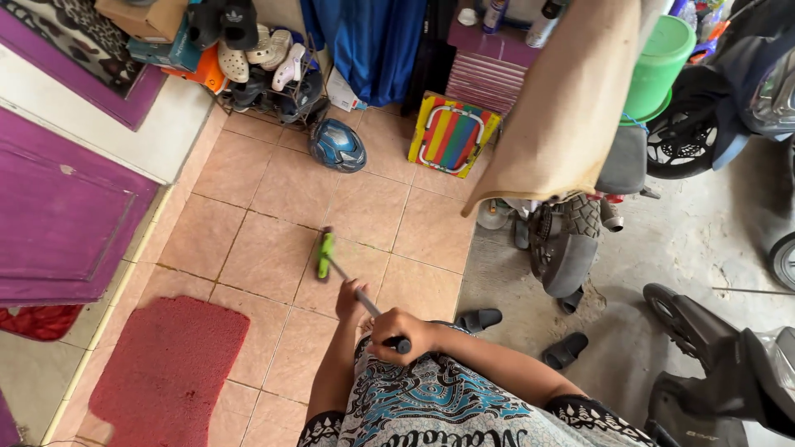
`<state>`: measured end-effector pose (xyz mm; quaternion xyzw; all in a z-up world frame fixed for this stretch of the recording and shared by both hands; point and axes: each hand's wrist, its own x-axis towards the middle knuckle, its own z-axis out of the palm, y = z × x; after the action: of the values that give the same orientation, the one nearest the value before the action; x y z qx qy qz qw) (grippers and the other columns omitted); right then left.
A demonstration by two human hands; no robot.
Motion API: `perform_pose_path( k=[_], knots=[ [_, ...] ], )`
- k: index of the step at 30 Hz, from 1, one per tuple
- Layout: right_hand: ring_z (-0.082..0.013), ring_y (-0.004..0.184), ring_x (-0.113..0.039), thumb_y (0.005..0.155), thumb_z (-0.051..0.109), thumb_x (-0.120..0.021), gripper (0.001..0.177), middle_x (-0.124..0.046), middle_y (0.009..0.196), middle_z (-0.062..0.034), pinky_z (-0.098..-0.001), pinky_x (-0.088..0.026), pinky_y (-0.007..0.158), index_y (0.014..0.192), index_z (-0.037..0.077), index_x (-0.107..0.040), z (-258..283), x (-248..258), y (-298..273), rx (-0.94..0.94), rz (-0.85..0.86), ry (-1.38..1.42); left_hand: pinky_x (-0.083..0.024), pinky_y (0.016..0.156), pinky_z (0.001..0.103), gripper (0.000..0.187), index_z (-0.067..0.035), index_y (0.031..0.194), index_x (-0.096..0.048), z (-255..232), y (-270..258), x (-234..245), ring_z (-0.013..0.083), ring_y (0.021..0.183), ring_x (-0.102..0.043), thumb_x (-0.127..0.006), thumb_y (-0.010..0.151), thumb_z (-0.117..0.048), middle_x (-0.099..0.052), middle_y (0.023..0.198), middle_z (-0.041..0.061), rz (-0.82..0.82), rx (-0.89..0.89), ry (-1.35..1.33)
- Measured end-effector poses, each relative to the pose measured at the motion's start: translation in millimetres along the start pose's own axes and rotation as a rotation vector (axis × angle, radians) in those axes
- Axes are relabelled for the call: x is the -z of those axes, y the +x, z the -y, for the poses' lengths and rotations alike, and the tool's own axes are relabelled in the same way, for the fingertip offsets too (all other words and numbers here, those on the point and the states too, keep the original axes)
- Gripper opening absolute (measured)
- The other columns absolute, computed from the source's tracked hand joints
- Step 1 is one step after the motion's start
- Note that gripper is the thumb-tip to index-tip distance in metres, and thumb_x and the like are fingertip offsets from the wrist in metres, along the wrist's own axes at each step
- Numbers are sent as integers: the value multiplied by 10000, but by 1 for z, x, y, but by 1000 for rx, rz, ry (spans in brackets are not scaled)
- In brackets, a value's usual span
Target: The person sweeps a tiled floor with a green broom in a cluttered area. They move the broom back and forth to gather debris near a purple door and a motorcycle.
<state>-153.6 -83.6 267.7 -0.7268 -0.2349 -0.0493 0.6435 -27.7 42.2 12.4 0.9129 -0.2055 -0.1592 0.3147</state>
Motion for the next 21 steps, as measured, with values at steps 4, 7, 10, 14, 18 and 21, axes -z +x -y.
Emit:
perform_pose_path(
  k=[4,7,10,14,18,21],
  knots=[
    [-249,516,-511,928,27,-678,410,-532,580,-93,-402,-426,607,576,61,-471,-24,-19,21,-1,17,7,-541,863,453,301,-98,1027,-693,33,14,35,348,1070,-639,-697,874,-357,-650,1119,146,140,34,92],
    [-256,547,-538,918,6,-648,321,-557,615,-117,-402,-436,591,623,34,-525,-35,-20,32,12,-129,3,-539,835,458,246,-89,954,-691,42,33,43,347,1028,-647,-697,860,-317,-659,1058,153,234,0,132],
    [-214,472,-512,889,-10,-651,313,-548,568,-121,-384,-375,498,601,24,-532,-38,-11,34,-161,-317,-62,-549,769,437,208,-75,911,-703,39,64,37,336,945,-681,-708,813,-258,-680,966,160,423,-158,219],
    [-170,402,-445,890,4,-677,380,-514,504,-113,-360,-311,428,551,16,-507,-28,-4,32,-371,-427,-136,-562,681,409,163,-56,855,-719,22,96,12,321,834,-726,-724,750,-180,-709,844,169,810,-444,305],
    [-147,389,-530,875,25,-632,270,-622,538,-98,-313,-367,390,605,7,-632,-24,7,36,-400,-498,-213,-581,629,386,158,-57,848,-730,10,107,-9,286,771,-766,-712,706,-121,-751,788,157,966,-410,410],
    [-152,432,-559,912,31,-612,255,-625,563,-102,-300,-414,430,665,-19,-654,-24,10,29,-344,-623,-235,-602,670,400,175,-77,882,-725,3,108,-21,274,814,-768,-702,712,-111,-768,841,139,943,-329,468]
  ],
)
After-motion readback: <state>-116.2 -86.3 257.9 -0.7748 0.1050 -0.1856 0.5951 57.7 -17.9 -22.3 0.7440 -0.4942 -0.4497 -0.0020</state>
